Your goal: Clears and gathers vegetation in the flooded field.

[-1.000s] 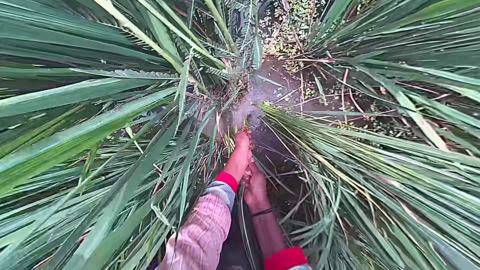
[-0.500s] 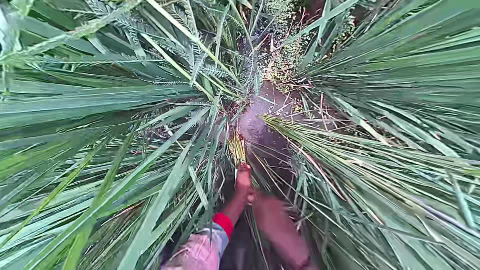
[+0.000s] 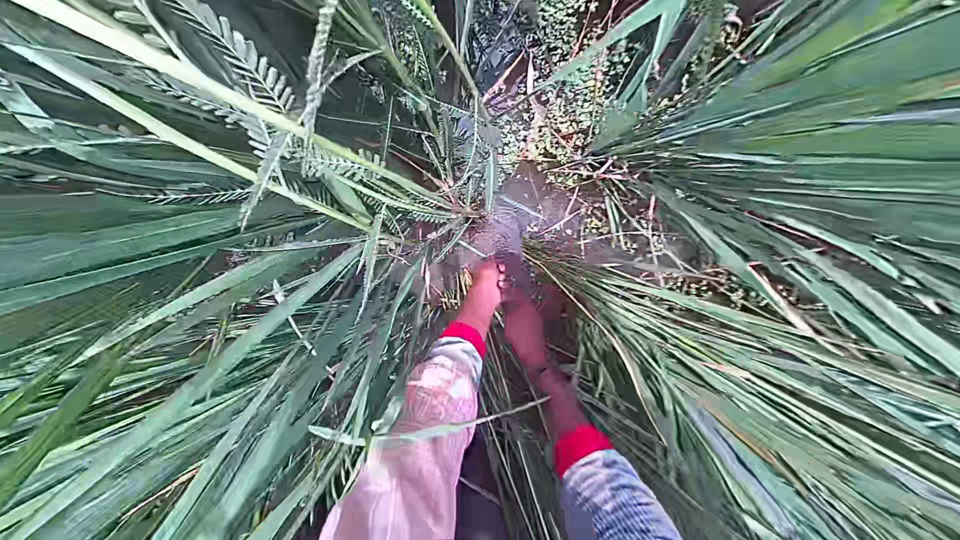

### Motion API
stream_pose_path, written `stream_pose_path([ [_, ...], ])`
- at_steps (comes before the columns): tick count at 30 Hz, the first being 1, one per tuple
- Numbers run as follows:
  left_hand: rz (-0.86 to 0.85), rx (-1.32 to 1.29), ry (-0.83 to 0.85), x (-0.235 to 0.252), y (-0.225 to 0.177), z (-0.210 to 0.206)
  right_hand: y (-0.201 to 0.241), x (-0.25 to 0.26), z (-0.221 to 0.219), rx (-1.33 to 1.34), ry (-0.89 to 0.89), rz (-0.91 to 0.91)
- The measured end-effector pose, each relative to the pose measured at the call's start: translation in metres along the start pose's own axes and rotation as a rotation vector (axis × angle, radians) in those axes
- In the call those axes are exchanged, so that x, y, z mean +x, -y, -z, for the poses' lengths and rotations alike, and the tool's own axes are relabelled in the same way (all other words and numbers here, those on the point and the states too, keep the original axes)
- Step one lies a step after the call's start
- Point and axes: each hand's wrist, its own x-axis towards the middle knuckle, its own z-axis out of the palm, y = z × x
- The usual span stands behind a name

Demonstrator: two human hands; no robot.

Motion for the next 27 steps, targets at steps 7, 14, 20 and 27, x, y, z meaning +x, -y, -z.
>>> stream_pose_path([
  [7,-0.078,0.345,-0.094,-0.056,0.073,0.076,-0.032,-0.115,-0.066,0.504,-0.064,-0.039],
  [14,-0.331,0.782,-0.093,-0.118,0.05,0.1,0.012,-0.132,0.03,-0.185,0.176,0.139],
  [20,-0.489,0.506,0.037,-0.078,0.012,0.028,0.01,0.02,0.063,-0.441,0.046,0.06],
  [27,0.006,0.13,0.046,0.013,0.03,-0.022,-0.017,0.021,0.043,-0.417,0.127,-0.135],
])
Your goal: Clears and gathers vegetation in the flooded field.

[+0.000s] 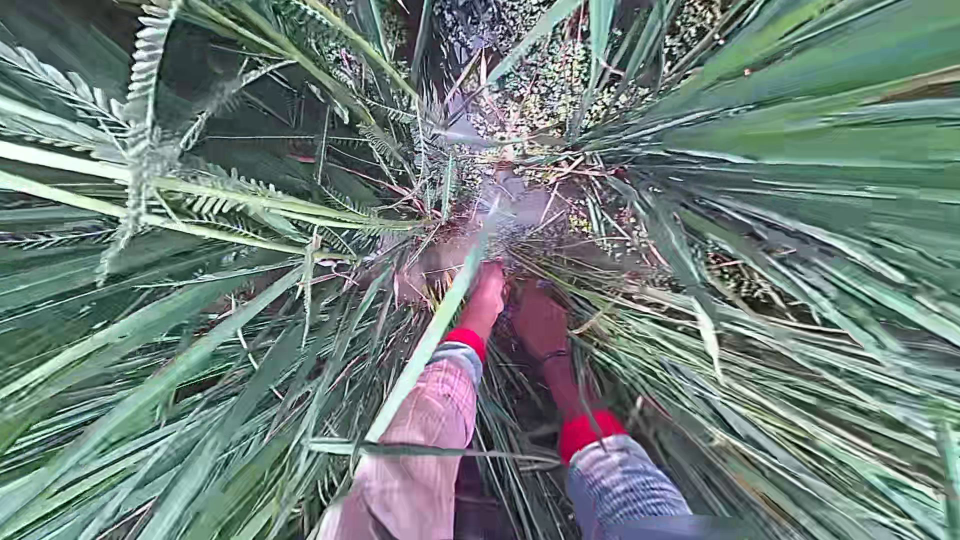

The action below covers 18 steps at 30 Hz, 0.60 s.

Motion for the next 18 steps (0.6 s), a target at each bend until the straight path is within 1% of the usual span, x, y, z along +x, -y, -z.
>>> stream_pose_path([
  [2,-0.038,-0.031,-0.054,0.008,-0.001,0.001,0.009,-0.013,-0.021,0.181,-0.073,0.06],
  [3,-0.059,-0.071,-0.078,0.006,-0.002,0.005,0.012,-0.015,-0.037,0.368,-0.151,0.111],
  [4,-0.073,-0.124,-0.099,0.004,-0.004,0.012,0.017,-0.015,-0.049,0.582,-0.169,0.119],
  [5,-0.088,-0.127,-0.143,0.008,-0.004,0.017,0.024,-0.012,-0.061,0.77,-0.18,0.11],
  [6,-0.101,-0.136,-0.142,0.011,-0.002,0.023,0.028,-0.011,-0.074,0.923,-0.195,0.09],
  [8,-0.128,-0.083,-0.115,0.0,0.012,0.036,0.028,-0.026,-0.098,1.1,-0.193,0.068],
  [9,-0.136,-0.011,-0.097,-0.013,0.024,0.045,0.022,-0.043,-0.112,1.12,-0.163,0.059],
  [10,-0.145,0.101,-0.089,-0.029,0.045,0.057,0.013,-0.07,-0.126,1.095,-0.119,0.017],
  [12,-0.125,0.363,-0.074,-0.083,0.106,0.088,-0.018,-0.146,-0.164,1.028,-0.04,-0.054],
  [13,-0.107,0.446,-0.073,-0.106,0.12,0.097,-0.03,-0.173,-0.171,0.998,0.004,-0.026],
  [14,-0.082,0.468,-0.055,-0.127,0.122,0.102,-0.04,-0.194,-0.165,0.923,0.068,0.027],
  [15,-0.08,0.469,-0.048,-0.142,0.116,0.102,-0.045,-0.207,-0.152,0.846,0.136,0.069],
  [16,-0.092,0.468,-0.06,-0.149,0.104,0.102,-0.041,-0.217,-0.131,0.764,0.218,0.117],
  [17,-0.108,0.456,-0.08,-0.149,0.093,0.1,-0.031,-0.226,-0.1,0.665,0.286,0.165],
  [18,-0.138,0.43,-0.066,-0.141,0.082,0.101,-0.02,-0.228,-0.07,0.596,0.307,0.263],
])
